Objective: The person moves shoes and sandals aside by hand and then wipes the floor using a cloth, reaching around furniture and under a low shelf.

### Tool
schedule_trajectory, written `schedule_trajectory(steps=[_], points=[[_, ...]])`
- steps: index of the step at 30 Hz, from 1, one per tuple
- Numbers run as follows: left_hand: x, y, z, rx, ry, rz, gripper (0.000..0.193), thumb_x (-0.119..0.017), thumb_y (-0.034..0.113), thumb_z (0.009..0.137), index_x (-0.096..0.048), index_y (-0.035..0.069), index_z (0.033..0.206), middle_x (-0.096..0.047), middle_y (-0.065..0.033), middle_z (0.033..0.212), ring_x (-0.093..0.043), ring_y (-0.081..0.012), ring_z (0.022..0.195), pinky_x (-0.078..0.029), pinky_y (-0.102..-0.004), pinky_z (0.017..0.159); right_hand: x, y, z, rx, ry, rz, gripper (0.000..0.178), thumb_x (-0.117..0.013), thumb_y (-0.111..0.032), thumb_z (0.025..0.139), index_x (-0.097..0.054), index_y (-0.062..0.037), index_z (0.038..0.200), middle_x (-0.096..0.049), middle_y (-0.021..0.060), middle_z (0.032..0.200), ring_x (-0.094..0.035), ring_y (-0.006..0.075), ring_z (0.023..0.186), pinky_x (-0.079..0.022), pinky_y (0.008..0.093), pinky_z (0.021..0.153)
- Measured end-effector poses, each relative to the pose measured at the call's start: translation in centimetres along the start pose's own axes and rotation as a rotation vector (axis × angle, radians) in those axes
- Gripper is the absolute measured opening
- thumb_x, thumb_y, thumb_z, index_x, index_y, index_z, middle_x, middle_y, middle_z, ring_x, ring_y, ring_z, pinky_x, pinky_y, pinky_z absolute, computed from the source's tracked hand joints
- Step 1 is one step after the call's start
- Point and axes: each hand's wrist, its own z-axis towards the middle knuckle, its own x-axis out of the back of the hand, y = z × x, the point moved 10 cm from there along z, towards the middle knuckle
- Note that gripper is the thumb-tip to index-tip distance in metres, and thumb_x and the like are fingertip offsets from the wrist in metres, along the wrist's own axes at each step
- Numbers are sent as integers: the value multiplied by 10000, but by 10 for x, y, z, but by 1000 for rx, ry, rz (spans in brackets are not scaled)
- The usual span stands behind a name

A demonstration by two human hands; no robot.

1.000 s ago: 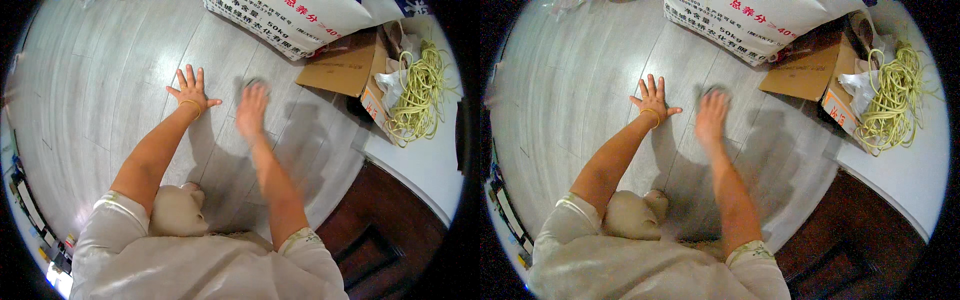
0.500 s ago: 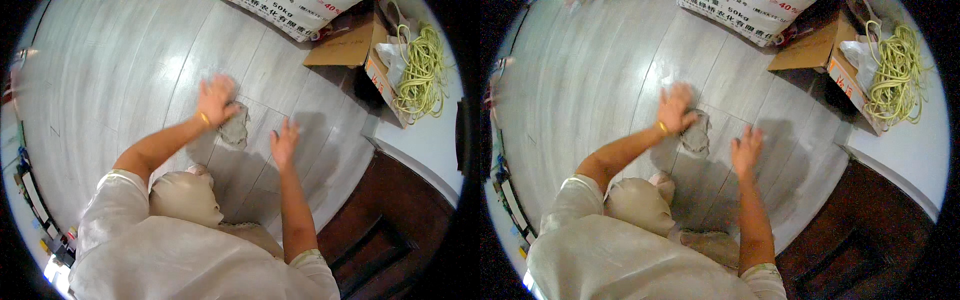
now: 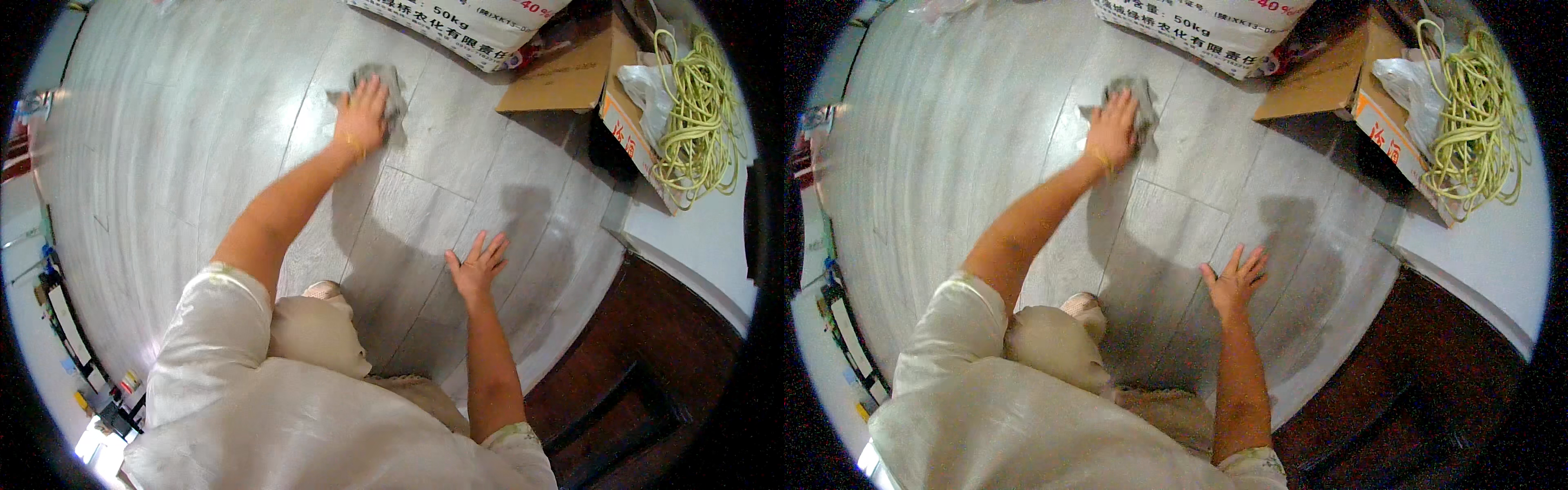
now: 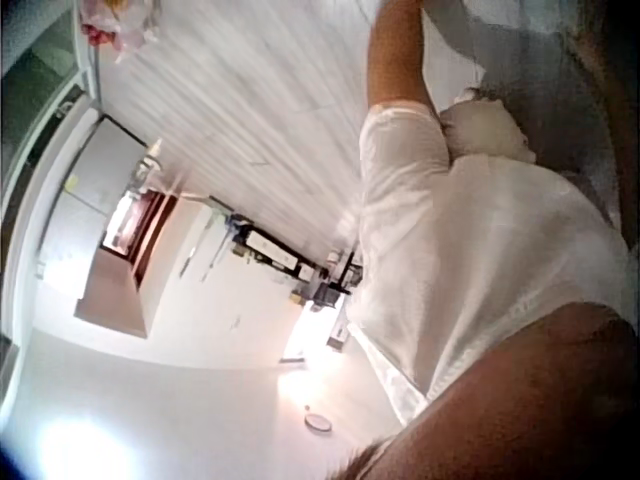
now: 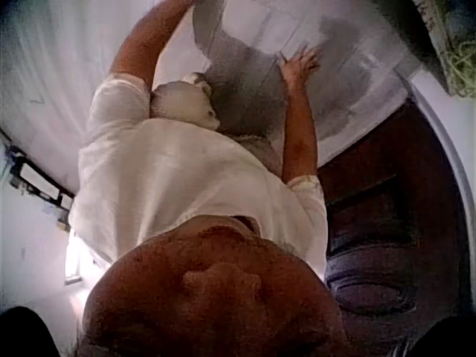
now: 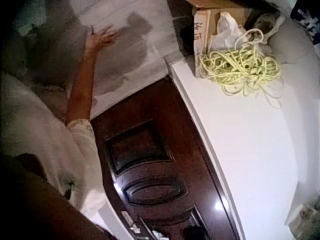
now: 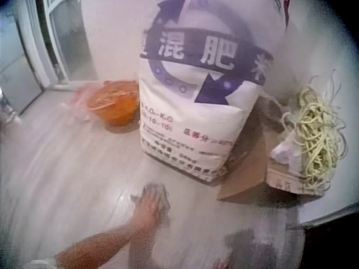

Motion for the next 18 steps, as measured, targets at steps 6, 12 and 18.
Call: schedule_trajectory(steps=[6,12,18], points=[[25,-36,81,157,-2,-76,556,-559,195,821,-364,117,1337,-253,-80,1465,-269,-331,1326,-312,-525,1016,-1,0,-1,10,-5,61,963,-540,-644,752,-173,-65,1429,25,280,1468,35,447,1353,-49,660,1014],[-28,67,-130,-453,-101,-226,568,-624,11,687,-470,44,1232,-339,-163,1411,-293,-356,1312,-225,-508,1076,0,6,3,-24,-5,33,980,-533,-668,739,-178,-70,1430,-6,289,1464,24,449,1354,-36,666,1009],[-16,109,-54,-454,-262,-68,767,-643,201,754,-255,88,1406,-166,-72,1502,-183,-273,1372,-182,-534,1076,-1,7,2,16,21,43,976,-523,-676,740,-191,-66,1425,-2,289,1464,16,456,1353,-35,677,1002]])
